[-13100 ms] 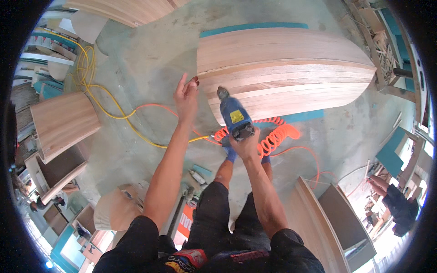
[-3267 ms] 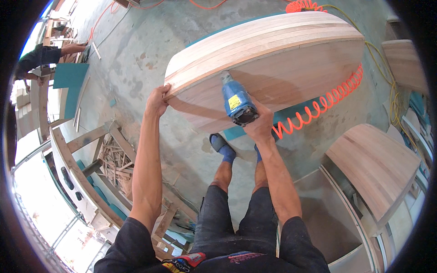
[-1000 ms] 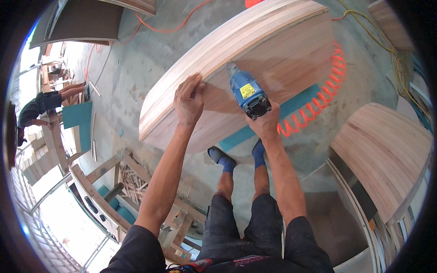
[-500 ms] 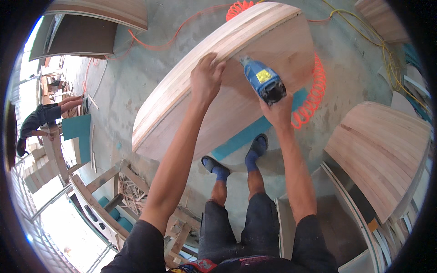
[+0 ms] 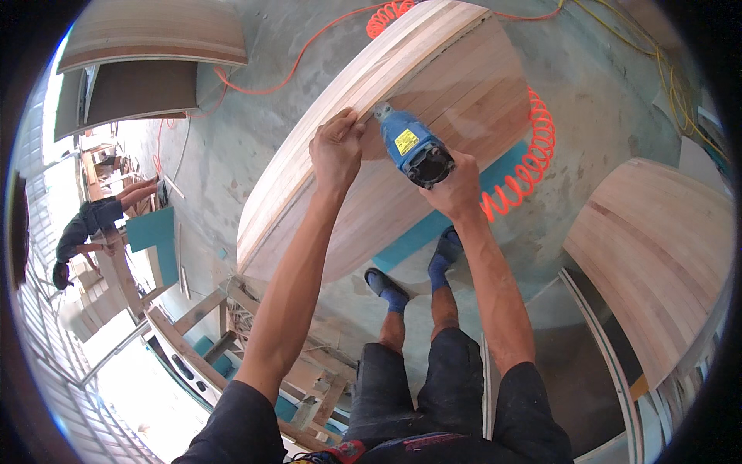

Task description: The person assembles a curved wooden furniture component by hand-fitting thin wood strips onto a curved frame, wiping the surfaces with a cloth, and then securing the strips using a pneumatic nail gun.

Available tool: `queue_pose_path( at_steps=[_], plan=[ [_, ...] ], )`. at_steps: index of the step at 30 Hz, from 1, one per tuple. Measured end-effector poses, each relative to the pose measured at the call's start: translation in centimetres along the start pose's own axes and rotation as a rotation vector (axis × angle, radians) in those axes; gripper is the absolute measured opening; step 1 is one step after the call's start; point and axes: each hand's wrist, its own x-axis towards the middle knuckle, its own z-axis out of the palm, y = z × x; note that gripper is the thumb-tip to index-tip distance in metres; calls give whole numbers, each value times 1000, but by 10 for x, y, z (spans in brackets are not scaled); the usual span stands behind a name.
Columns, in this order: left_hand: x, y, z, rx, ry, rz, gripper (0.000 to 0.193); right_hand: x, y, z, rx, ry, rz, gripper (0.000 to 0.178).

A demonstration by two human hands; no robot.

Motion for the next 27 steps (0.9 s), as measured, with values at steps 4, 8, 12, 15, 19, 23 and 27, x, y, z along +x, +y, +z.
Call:
queue_pose_path(
  at_steps=[4, 8, 12, 15, 19, 23, 27],
  plan=[
    [0, 3, 0, 5, 7, 12, 22, 1, 2, -2, -27, 11, -41, 25],
    [-1, -1, 3, -2, 10, 34, 22, -1, 9, -1, -22, 61, -2, 30],
    [-1, 0, 2, 28, 0, 22, 24, 5, 18, -5, 5, 81, 5, 26],
    [0, -1, 1, 21, 2, 23, 24, 6, 21, -8, 51, 92, -8, 23],
    [-1, -1, 0, 36, 1, 33, 25, 7, 35, -14, 55, 159, -95, 17],
    [0, 1, 1, 43, 34, 13, 22, 21, 34, -40, -11, 160, -117, 16],
    [13, 18, -5, 213, -89, -111, 27, 45, 30, -73, -3, 173, -60, 32]
  ],
)
